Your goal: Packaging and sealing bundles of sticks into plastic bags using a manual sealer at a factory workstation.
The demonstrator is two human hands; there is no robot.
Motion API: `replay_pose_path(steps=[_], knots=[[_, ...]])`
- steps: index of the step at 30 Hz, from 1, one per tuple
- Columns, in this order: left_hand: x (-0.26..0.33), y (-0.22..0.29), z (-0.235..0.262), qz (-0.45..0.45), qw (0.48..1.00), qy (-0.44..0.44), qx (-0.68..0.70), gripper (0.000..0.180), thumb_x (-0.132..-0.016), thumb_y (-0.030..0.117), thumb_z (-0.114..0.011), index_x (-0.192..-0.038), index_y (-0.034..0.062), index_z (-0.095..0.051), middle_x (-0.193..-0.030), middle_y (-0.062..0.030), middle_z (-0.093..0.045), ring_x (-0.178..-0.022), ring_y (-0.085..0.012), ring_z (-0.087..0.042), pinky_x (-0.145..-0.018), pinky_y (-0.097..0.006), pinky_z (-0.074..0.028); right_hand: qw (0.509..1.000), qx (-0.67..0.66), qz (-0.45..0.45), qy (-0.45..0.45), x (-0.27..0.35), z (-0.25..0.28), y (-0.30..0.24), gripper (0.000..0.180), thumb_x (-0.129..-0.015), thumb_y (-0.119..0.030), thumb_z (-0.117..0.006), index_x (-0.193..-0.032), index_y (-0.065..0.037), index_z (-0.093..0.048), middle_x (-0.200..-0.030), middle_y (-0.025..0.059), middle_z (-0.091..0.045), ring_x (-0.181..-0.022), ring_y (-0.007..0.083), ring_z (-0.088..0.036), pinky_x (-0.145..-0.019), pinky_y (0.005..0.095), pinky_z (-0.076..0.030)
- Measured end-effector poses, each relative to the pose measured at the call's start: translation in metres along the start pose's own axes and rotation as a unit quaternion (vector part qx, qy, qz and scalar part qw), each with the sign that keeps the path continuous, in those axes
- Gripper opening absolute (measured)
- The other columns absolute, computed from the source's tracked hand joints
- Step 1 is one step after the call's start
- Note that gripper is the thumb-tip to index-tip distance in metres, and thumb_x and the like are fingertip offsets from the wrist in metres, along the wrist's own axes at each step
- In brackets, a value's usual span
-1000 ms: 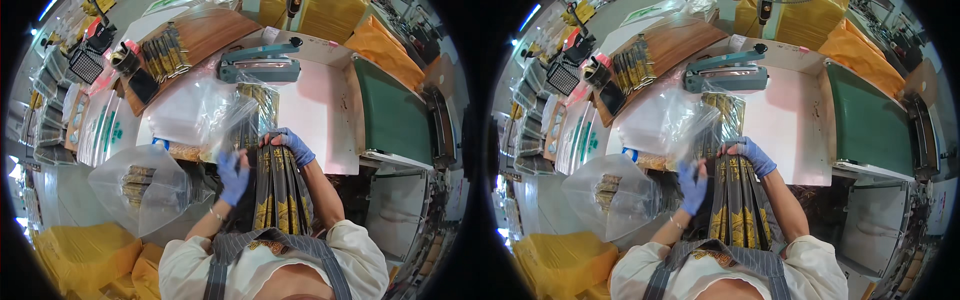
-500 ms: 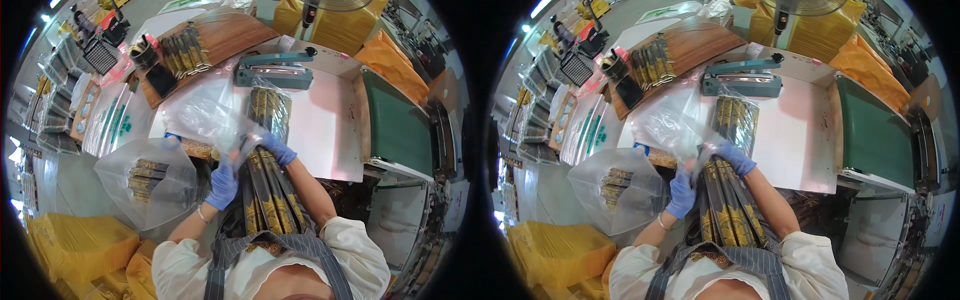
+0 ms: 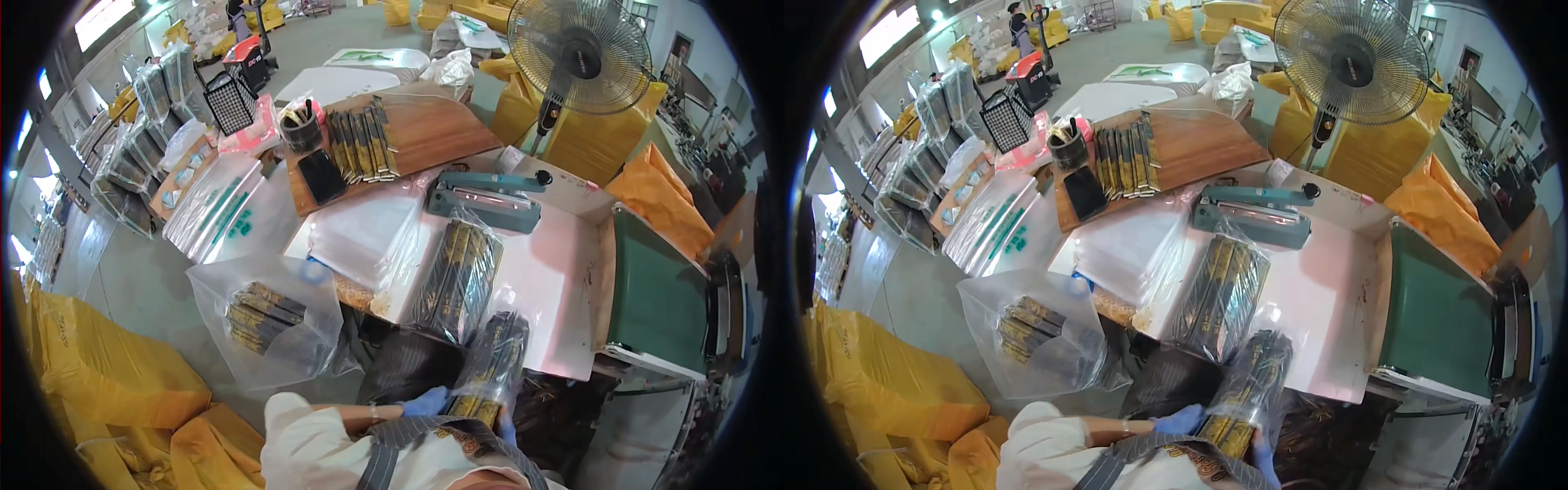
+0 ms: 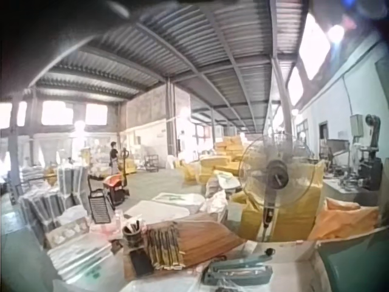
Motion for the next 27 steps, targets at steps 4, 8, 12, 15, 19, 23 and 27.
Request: replay_pose_path(steps=[4,8,12,15,19,23,27], knots=[[0.034,0.063,0.035,-0.152,0.895,0.159,-0.389,0.055,-0.078,0.015,-0.052,-0.129,0.0028,-0.038,-0.097,-0.0183,-0.059,-0.080,-0.0367,-0.060,-0.071,-0.045,-0.049,0.964,-0.010,-0.257,-0.067,0.063,-0.193,-0.226,0.063,-0.090,-0.051,-0.047,-0.130,-0.003,-0.043,-0.123,0.0119,-0.053,-0.111,0.0207,-0.052,-0.095,0.0338,-0.042],[-0.033,0.123,0.126,-0.361,0.857,0.273,-0.245,0.038,-0.075,0.011,-0.063,-0.110,0.0013,-0.053,-0.095,-0.0144,-0.064,-0.085,-0.0254,-0.061,-0.072,-0.035,-0.050,0.723,0.594,0.299,-0.185,-0.021,-0.226,-0.322,0.028,-0.087,-0.021,-0.053,-0.104,0.001,-0.054,-0.093,0.0191,-0.059,-0.086,0.0312,-0.060,-0.073,0.0347,-0.047],[0.019,0.272,0.153,-0.409,0.799,0.347,-0.272,0.019,-0.071,0.007,-0.064,-0.089,0.0042,-0.063,-0.077,-0.0187,-0.063,-0.069,-0.0295,-0.064,-0.063,-0.034,-0.050,0.680,0.609,0.375,-0.162,-0.057,-0.255,-0.423,0.006,-0.068,-0.001,-0.059,-0.071,-0.002,-0.054,-0.072,0.0165,-0.052,-0.066,0.0355,-0.054,-0.059,0.0398,-0.044],[0.017,0.292,0.165,-0.422,0.788,0.351,-0.277,0.017,-0.070,0.006,-0.063,-0.087,0.0028,-0.063,-0.073,-0.0164,-0.063,-0.067,-0.0239,-0.064,-0.061,-0.031,-0.050,0.718,0.500,0.478,-0.079,-0.049,-0.256,-0.464,0.008,-0.065,0.004,-0.058,-0.069,-0.001,-0.054,-0.066,0.0156,-0.050,-0.059,0.0342,-0.052,-0.053,0.0377,-0.041],[-0.013,0.279,0.186,-0.324,0.870,0.272,-0.254,0.008,-0.071,0.003,-0.061,-0.078,-0.0002,-0.063,-0.063,-0.0080,-0.062,-0.060,-0.0096,-0.060,-0.055,-0.026,-0.048,0.670,0.590,0.423,-0.157,-0.065,-0.262,-0.450,0.011,-0.064,0.009,-0.054,-0.069,-0.001,-0.053,-0.066,0.0150,-0.049,-0.060,0.0335,-0.053,-0.054,0.0360,-0.042],[0.005,0.305,0.176,-0.412,0.828,0.310,-0.219,0.005,-0.073,0.000,-0.060,-0.069,-0.0018,-0.062,-0.061,-0.0055,-0.060,-0.055,-0.0063,-0.057,-0.051,-0.023,-0.047,0.697,0.562,0.429,-0.117,-0.064,-0.261,-0.454,0.009,-0.066,0.007,-0.058,-0.071,0.001,-0.052,-0.069,0.0164,-0.050,-0.064,0.0355,-0.053,-0.056,0.0375,-0.042],[0.007,0.291,0.159,-0.367,0.901,0.232,-0.009,0.005,-0.079,-0.002,-0.058,-0.078,-0.0018,-0.063,-0.069,-0.0025,-0.063,-0.060,-0.0079,-0.061,-0.053,-0.022,-0.049,0.646,0.617,0.442,0.082,-0.050,-0.266,-0.455,0.018,-0.071,-0.004,-0.063,-0.086,-0.001,-0.053,-0.084,0.0160,-0.054,-0.073,0.0349,-0.055,-0.061,0.0393,-0.043]])
Point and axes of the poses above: each hand's wrist, its own x-axis away from the middle knuckle, its own z-axis out of the back of the hand, y = z × x, the point moved 9 cm from there along -x, towards the middle knuckle
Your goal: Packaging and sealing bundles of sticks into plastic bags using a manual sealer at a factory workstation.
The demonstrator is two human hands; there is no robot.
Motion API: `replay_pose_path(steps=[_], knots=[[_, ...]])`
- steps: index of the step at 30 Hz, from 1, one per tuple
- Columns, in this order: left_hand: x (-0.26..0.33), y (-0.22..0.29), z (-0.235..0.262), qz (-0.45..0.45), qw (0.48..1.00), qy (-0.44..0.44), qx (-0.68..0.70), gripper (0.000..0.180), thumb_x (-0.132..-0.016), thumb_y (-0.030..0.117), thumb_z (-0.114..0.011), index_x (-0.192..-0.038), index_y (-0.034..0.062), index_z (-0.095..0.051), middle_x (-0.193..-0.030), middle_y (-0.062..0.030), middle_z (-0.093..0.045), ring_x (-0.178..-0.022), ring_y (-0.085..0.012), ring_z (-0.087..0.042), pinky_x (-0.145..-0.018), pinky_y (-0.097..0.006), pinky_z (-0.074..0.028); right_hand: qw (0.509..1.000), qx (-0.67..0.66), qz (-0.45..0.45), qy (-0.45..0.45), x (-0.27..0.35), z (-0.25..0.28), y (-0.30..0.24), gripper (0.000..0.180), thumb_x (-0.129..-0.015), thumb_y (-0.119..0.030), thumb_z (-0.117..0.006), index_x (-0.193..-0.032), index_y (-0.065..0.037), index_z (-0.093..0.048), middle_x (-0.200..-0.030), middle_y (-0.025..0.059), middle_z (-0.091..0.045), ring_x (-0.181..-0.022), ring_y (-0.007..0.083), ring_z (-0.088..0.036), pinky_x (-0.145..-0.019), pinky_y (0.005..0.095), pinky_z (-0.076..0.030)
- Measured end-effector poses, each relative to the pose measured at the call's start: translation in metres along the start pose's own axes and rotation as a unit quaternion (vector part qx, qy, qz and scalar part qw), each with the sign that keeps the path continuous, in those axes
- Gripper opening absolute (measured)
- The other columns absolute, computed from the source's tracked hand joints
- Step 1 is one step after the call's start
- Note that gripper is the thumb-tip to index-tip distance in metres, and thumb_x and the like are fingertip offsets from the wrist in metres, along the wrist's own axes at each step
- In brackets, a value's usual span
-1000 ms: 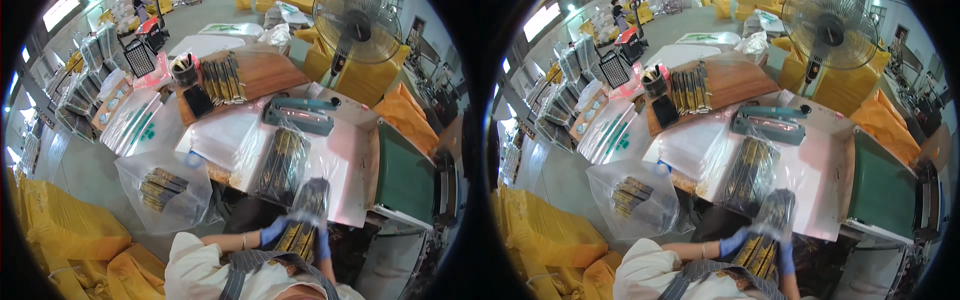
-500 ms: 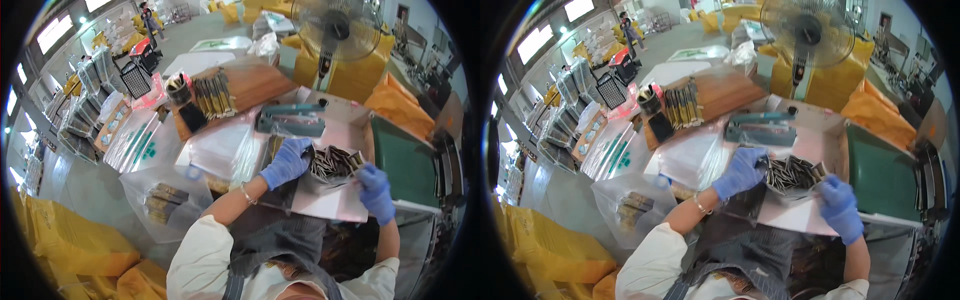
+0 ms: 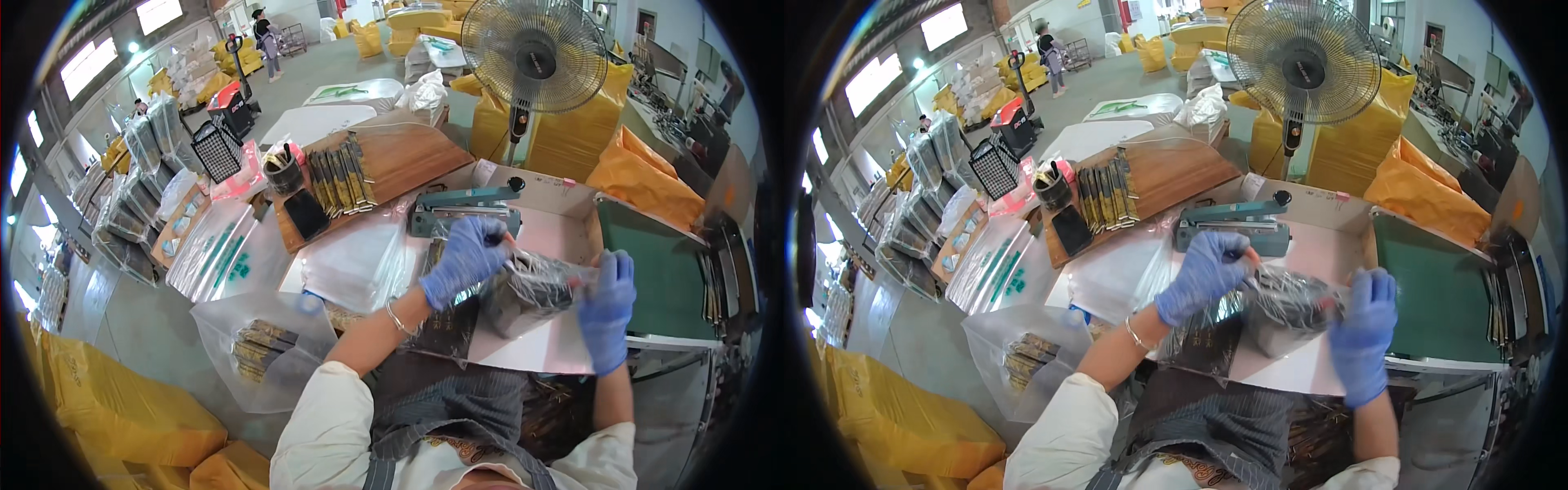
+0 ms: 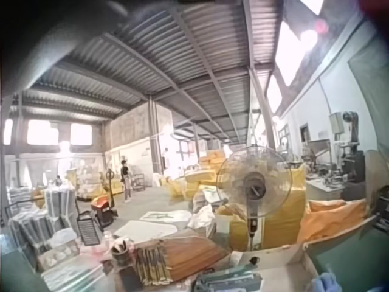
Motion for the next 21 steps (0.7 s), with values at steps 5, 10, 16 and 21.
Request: replay_pose_path(steps=[5,10,16,21], knots=[[0.026,0.020,-0.027,-0.024,0.996,-0.050,0.068,0.007,-0.079,0.003,-0.064,-0.083,-0.0012,-0.061,-0.083,-0.0022,-0.061,-0.078,-0.0065,-0.057,-0.071,-0.021,-0.047,0.983,0.071,0.168,-0.009,0.021,-0.043,-0.043,0.028,-0.077,-0.015,-0.062,-0.100,-0.002,-0.054,-0.095,0.0142,-0.057,-0.081,0.0364,-0.055,-0.076,0.0454,-0.045],[0.040,-0.029,-0.030,-0.165,0.983,-0.049,-0.069,0.067,-0.063,0.032,-0.082,-0.116,0.0050,-0.052,-0.110,-0.0099,-0.056,-0.094,-0.0158,-0.057,-0.078,-0.027,-0.048,0.982,-0.056,0.172,0.062,0.010,-0.037,-0.027,0.018,-0.079,-0.017,-0.063,-0.090,-0.003,-0.056,-0.079,0.0120,-0.056,-0.070,0.0328,-0.055,-0.063,0.0399,-0.044],[0.006,-0.170,-0.061,0.081,0.970,0.006,0.229,0.056,-0.064,0.013,-0.083,-0.112,0.0050,-0.056,-0.097,-0.0033,-0.064,-0.090,-0.0142,-0.060,-0.083,-0.029,-0.049,0.994,-0.097,-0.010,0.050,-0.102,-0.184,0.065,0.017,-0.086,-0.022,-0.057,-0.082,-0.005,-0.053,-0.074,0.0170,-0.055,-0.067,0.0377,-0.054,-0.058,0.0436,-0.041],[-0.042,-0.258,-0.079,0.206,0.944,0.025,0.257,0.035,-0.069,0.012,-0.078,-0.099,0.0051,-0.062,-0.090,-0.0010,-0.065,-0.081,-0.0108,-0.060,-0.073,-0.026,-0.048,0.954,-0.206,-0.196,0.096,-0.125,-0.328,0.162,0.032,-0.089,-0.035,-0.049,-0.101,-0.008,-0.061,-0.093,0.0177,-0.062,-0.085,0.0336,-0.060,-0.078,0.0421,-0.044]])
Point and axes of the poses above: each hand's wrist, its own x-axis away from the middle knuckle, its own z-axis out of the back of the hand, y = z × x, the point moved 9 cm from there along -x, towards the middle knuckle
